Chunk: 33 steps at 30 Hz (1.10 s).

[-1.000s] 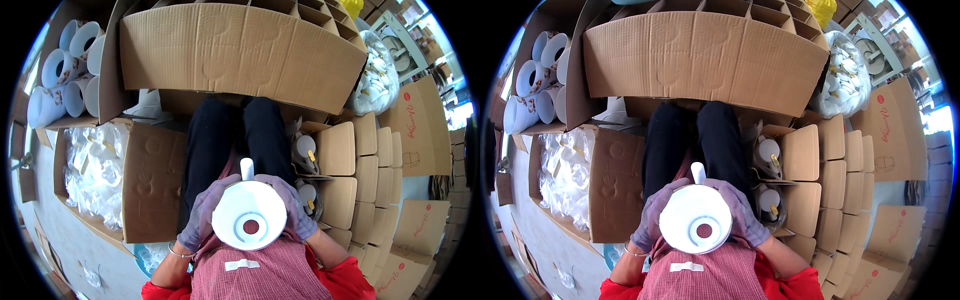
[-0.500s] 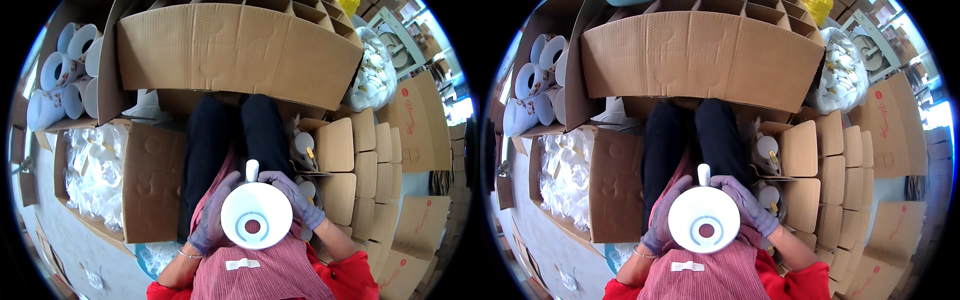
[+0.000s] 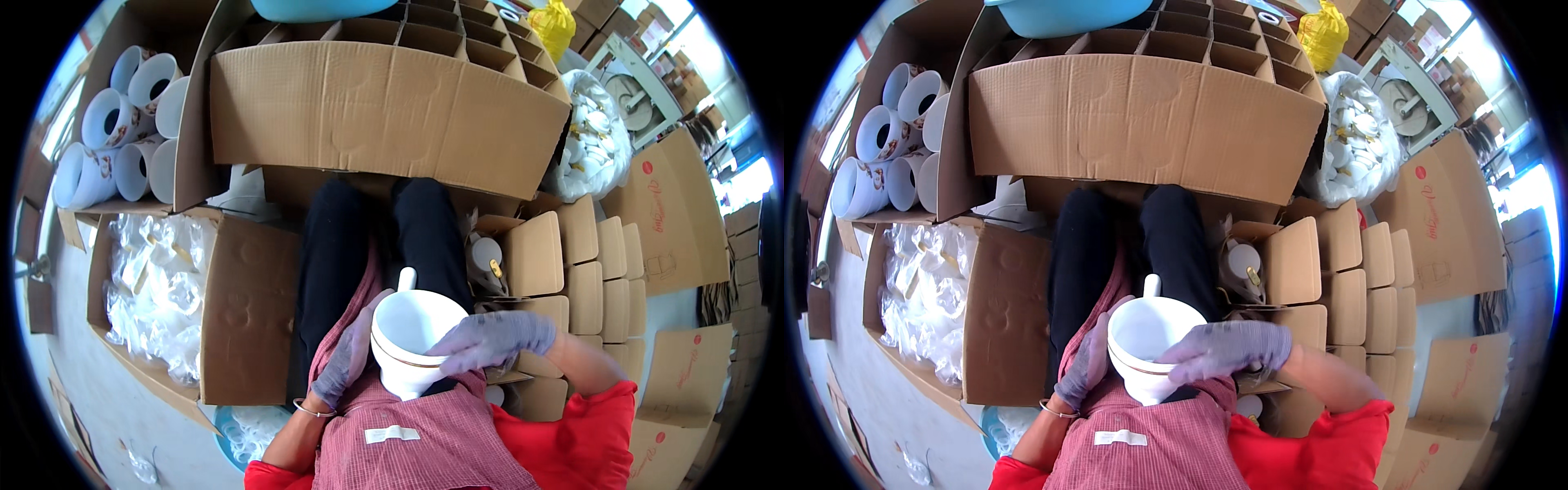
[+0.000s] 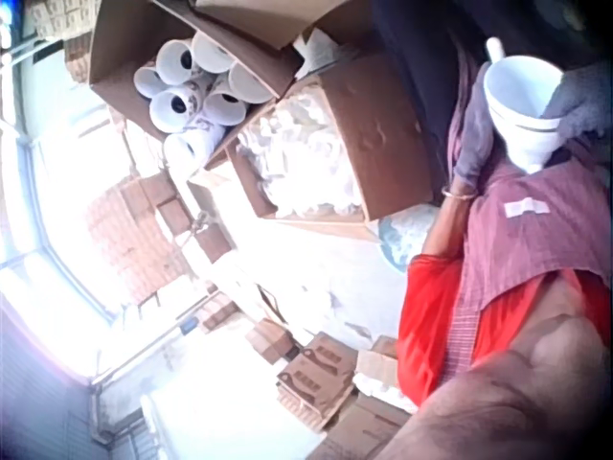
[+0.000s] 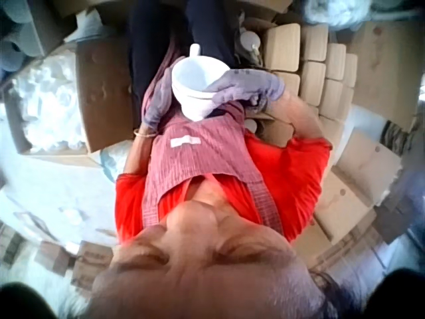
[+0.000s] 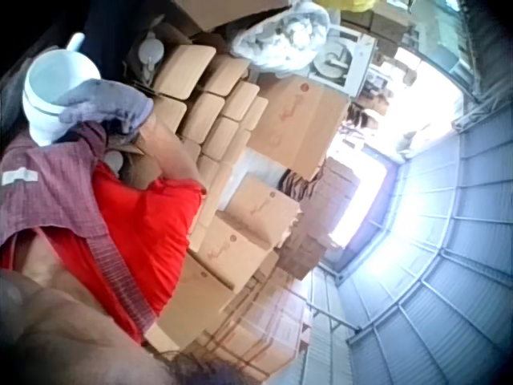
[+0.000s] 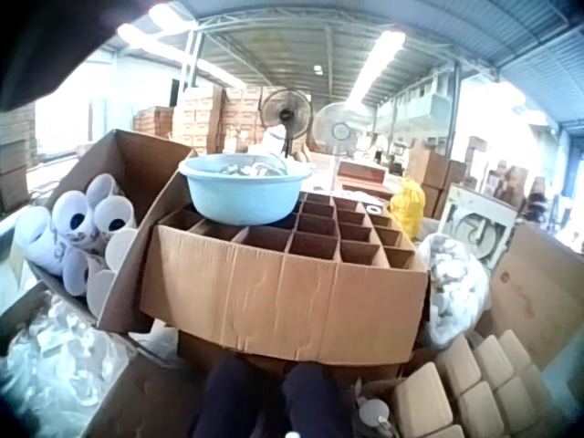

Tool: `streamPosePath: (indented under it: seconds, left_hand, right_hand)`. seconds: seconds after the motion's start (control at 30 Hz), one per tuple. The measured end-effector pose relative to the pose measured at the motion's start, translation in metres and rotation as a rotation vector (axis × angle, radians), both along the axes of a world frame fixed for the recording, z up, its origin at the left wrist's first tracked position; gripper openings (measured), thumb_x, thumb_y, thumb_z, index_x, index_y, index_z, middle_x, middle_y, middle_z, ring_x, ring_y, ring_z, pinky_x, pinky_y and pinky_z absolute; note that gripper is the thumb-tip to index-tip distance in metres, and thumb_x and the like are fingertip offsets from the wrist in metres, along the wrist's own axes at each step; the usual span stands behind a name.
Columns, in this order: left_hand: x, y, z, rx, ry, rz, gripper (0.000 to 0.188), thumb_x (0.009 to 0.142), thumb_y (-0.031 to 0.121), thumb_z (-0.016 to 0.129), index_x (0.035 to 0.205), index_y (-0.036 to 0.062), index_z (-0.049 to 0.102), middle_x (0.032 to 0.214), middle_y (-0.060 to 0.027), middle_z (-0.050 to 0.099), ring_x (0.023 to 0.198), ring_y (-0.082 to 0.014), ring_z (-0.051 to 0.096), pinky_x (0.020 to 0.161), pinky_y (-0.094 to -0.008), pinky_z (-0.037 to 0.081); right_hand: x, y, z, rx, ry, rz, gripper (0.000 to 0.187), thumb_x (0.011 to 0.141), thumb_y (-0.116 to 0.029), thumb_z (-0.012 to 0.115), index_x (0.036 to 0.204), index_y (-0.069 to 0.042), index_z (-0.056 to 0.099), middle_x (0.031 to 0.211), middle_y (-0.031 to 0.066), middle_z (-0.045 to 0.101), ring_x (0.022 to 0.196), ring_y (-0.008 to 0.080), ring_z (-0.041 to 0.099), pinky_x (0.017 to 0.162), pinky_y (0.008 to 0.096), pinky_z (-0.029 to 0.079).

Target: The person sits on the floor in a warehouse and packs white ceramic pitchers into a cardboard box. They handle each pitcher individually, wrapping it in a plastic bag before placing it into a compartment. The person also places small white rings into the box compartments.

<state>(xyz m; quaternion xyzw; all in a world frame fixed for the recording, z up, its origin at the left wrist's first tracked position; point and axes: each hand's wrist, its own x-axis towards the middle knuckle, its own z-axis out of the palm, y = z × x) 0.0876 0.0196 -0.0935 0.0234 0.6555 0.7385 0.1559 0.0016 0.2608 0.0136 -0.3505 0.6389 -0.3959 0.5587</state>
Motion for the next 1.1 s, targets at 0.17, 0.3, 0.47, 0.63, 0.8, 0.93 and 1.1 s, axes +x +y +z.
streamPosePath:
  seconds: [0.17,0.3,0.47,0.63,0.8,0.93,1.1]
  left_hand:
    - [-0.003,-0.011,0.007,0.072,-0.089,-0.056,0.075,0.101,0.043,0.054,0.155,-0.0003,0.025,0.153,-0.0179,0.037,0.144,-0.0256,0.034,0.119,-0.0352,0.025]
    - [0.005,-0.012,0.017,0.179,-0.034,0.045,0.117,0.081,0.051,0.077,0.158,-0.0019,0.007,0.157,-0.0218,0.03,0.146,-0.0292,0.031,0.12,-0.0379,0.023]
    - [0.01,-0.01,0.017,0.062,-0.065,0.139,0.117,0.078,0.053,0.079,0.157,-0.0029,0.013,0.157,-0.0217,0.03,0.144,-0.029,0.034,0.118,-0.0369,0.028]
    - [0.013,-0.009,0.021,0.084,-0.074,0.105,0.116,0.081,0.055,0.074,0.158,-0.0024,0.009,0.159,-0.0217,0.027,0.147,-0.0301,0.029,0.12,-0.0394,0.024]
    - [0.015,-0.009,0.003,0.18,-0.019,0.085,0.107,0.087,0.054,0.064,0.158,-0.0014,0.007,0.159,-0.0221,0.025,0.147,-0.0313,0.028,0.12,-0.0411,0.023]
    - [-0.029,-0.031,0.03,-0.013,0.095,0.088,0.047,0.1,0.029,0.055,0.135,-0.0008,0.048,0.128,-0.0152,0.057,0.118,-0.0252,0.057,0.099,-0.0332,0.046]
    - [-0.078,-0.044,0.084,0.138,0.275,0.052,0.055,0.102,0.044,0.046,0.136,0.0005,0.046,0.132,-0.0141,0.058,0.119,-0.0252,0.058,0.097,-0.0366,0.049]
  right_hand:
    - [-0.005,-0.013,-0.003,0.043,0.23,0.112,0.038,0.103,-0.028,0.052,0.132,-0.005,0.061,0.11,0.0175,0.07,0.102,0.0284,0.066,0.093,0.0356,0.049]
    - [0.015,-0.015,-0.023,0.018,0.373,0.007,0.038,0.1,-0.027,0.056,0.131,-0.005,0.062,0.106,0.0231,0.067,0.098,0.0349,0.066,0.085,0.0422,0.051]
    - [0.01,-0.026,-0.038,-0.287,0.526,-0.444,0.052,0.097,-0.025,0.064,0.142,-0.003,0.05,0.134,0.0176,0.055,0.124,0.0304,0.054,0.107,0.0401,0.04]
    - [0.051,-0.007,-0.085,-0.511,0.21,-1.052,0.066,0.107,-0.038,0.042,0.156,0.001,0.022,0.162,0.0167,0.025,0.151,0.0287,0.024,0.123,0.0391,0.018]
    - [0.07,-0.015,-0.081,-0.346,0.736,-0.865,0.051,0.105,-0.035,0.048,0.146,-0.004,0.044,0.152,0.02,0.039,0.148,0.0319,0.03,0.12,0.039,0.025]
    - [0.007,0.0,-0.022,-0.381,0.423,-0.625,0.033,0.099,-0.031,0.06,0.099,0.001,0.066,0.088,0.0083,0.059,0.081,0.0177,0.057,0.072,0.0322,0.047]
    - [-0.055,-0.013,0.052,-0.43,0.13,-0.86,0.043,0.093,-0.041,0.066,0.09,0.002,0.062,0.084,-0.0015,0.058,0.081,0.006,0.051,0.075,0.0235,0.044]
